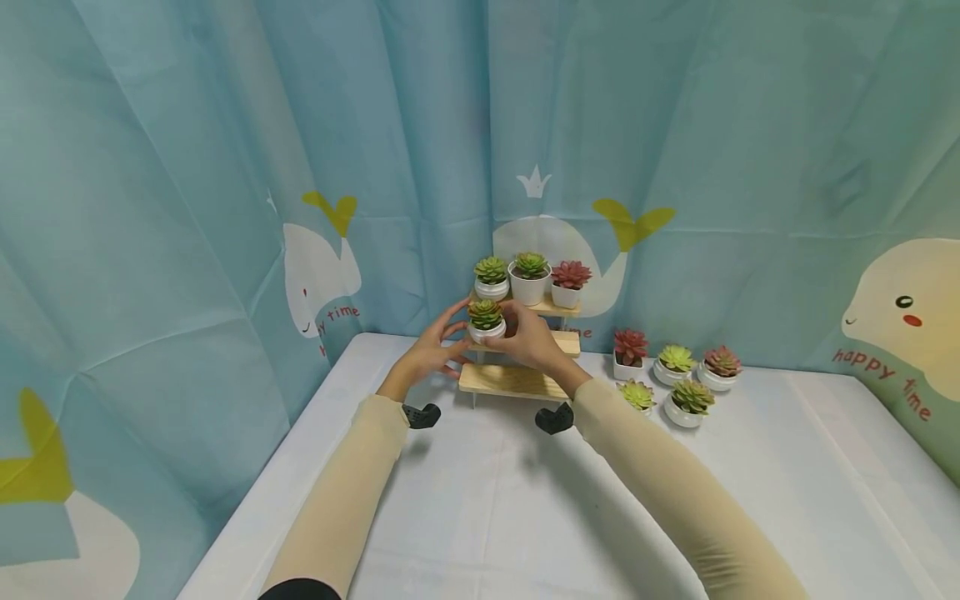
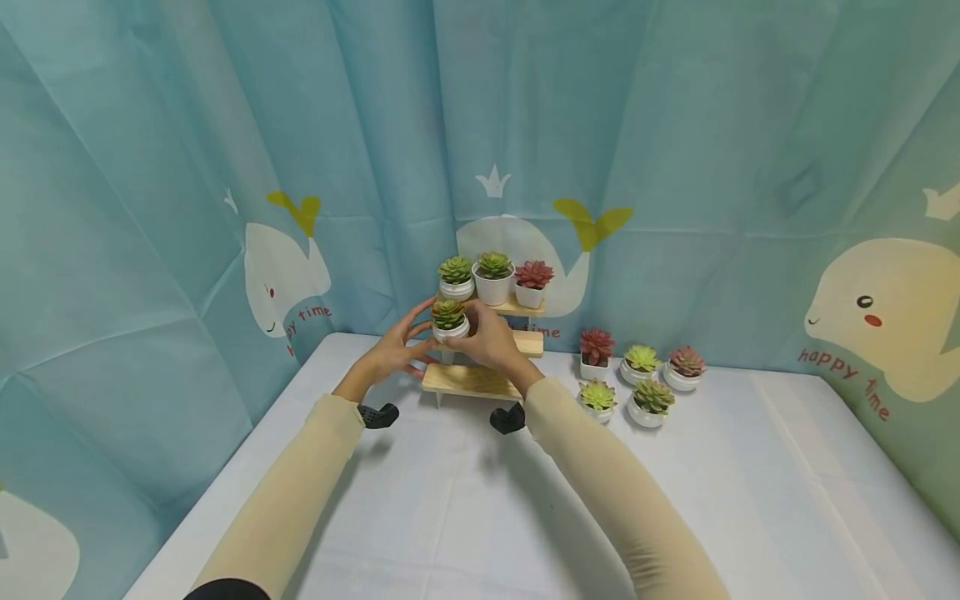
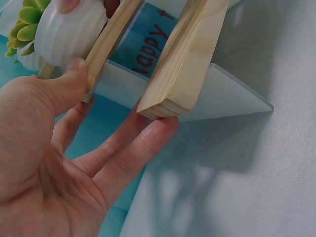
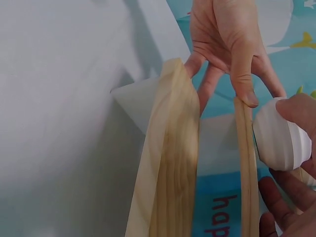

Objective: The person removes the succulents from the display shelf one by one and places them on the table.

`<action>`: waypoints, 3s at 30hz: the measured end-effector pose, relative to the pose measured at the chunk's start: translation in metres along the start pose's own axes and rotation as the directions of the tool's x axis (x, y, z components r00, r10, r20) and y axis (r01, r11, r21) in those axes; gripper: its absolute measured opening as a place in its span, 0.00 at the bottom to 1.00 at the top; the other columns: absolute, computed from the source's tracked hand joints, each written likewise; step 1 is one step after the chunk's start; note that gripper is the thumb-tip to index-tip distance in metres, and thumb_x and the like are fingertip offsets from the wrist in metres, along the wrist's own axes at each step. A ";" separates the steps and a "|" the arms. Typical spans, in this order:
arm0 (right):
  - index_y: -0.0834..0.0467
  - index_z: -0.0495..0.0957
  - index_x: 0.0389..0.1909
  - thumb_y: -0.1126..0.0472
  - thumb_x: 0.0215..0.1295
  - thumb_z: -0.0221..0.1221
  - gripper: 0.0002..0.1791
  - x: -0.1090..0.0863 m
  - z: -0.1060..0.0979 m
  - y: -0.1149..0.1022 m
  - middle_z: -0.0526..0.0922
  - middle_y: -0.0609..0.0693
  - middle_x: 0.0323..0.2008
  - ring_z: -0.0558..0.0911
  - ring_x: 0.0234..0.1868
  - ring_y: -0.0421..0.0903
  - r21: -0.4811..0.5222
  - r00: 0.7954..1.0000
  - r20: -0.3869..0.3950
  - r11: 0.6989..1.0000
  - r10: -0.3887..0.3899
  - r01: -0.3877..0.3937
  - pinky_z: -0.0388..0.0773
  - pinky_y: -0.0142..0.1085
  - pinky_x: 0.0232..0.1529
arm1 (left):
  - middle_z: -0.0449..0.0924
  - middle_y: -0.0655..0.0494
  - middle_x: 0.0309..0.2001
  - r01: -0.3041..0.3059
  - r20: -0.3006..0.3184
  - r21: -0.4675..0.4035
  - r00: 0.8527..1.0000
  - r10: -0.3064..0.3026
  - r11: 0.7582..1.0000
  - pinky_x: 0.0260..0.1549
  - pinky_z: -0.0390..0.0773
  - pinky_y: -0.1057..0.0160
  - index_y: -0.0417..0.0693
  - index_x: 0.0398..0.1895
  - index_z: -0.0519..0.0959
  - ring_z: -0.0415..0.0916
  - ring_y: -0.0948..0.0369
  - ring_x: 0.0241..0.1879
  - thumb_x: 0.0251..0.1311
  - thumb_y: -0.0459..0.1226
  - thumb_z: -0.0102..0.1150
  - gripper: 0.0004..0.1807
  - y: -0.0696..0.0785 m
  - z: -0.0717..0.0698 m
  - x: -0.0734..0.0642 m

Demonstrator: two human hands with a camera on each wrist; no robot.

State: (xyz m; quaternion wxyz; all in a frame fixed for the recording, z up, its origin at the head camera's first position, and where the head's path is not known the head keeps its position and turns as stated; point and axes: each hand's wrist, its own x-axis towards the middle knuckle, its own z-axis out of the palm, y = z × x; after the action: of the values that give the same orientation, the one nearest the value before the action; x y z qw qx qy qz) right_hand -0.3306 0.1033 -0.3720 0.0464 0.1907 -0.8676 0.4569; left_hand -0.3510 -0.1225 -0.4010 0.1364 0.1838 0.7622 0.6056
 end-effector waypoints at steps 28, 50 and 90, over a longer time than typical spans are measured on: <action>0.57 0.69 0.70 0.55 0.64 0.72 0.37 -0.017 -0.031 -0.025 0.79 0.60 0.60 0.84 0.49 0.55 0.078 0.996 -0.037 0.994 -0.076 0.079 0.83 0.50 0.48 | 0.49 0.46 0.81 -0.004 0.006 0.010 1.000 0.004 1.000 0.39 0.85 0.40 0.80 0.82 0.48 0.84 0.40 0.45 0.75 0.41 0.59 0.43 -0.002 -0.002 0.001; 0.52 0.69 0.73 0.51 0.62 0.73 0.39 -0.025 -0.040 -0.019 0.76 0.60 0.65 0.82 0.52 0.54 0.048 0.998 -0.037 0.997 -0.055 0.057 0.82 0.49 0.46 | 0.50 0.46 0.81 -0.002 -0.002 0.019 1.000 0.002 1.000 0.38 0.86 0.42 0.80 0.82 0.48 0.82 0.37 0.51 0.76 0.39 0.57 0.42 -0.001 0.000 0.001; 0.58 0.65 0.74 0.50 0.65 0.71 0.41 -0.105 -0.126 0.034 0.78 0.63 0.61 0.81 0.52 0.58 -0.099 0.998 -0.065 0.995 0.007 -0.014 0.80 0.48 0.49 | 0.47 0.46 0.82 -0.007 0.024 -0.007 1.000 0.008 1.000 0.40 0.85 0.42 0.81 0.82 0.48 0.71 0.38 0.66 0.75 0.41 0.59 0.43 -0.004 -0.002 0.003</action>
State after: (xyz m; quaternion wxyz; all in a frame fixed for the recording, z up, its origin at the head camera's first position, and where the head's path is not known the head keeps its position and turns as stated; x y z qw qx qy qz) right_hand -0.2583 0.2529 -0.3520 0.0816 0.1686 -0.8883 0.4193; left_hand -0.3545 -0.1237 -0.4042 0.1438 0.1934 0.7577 0.6065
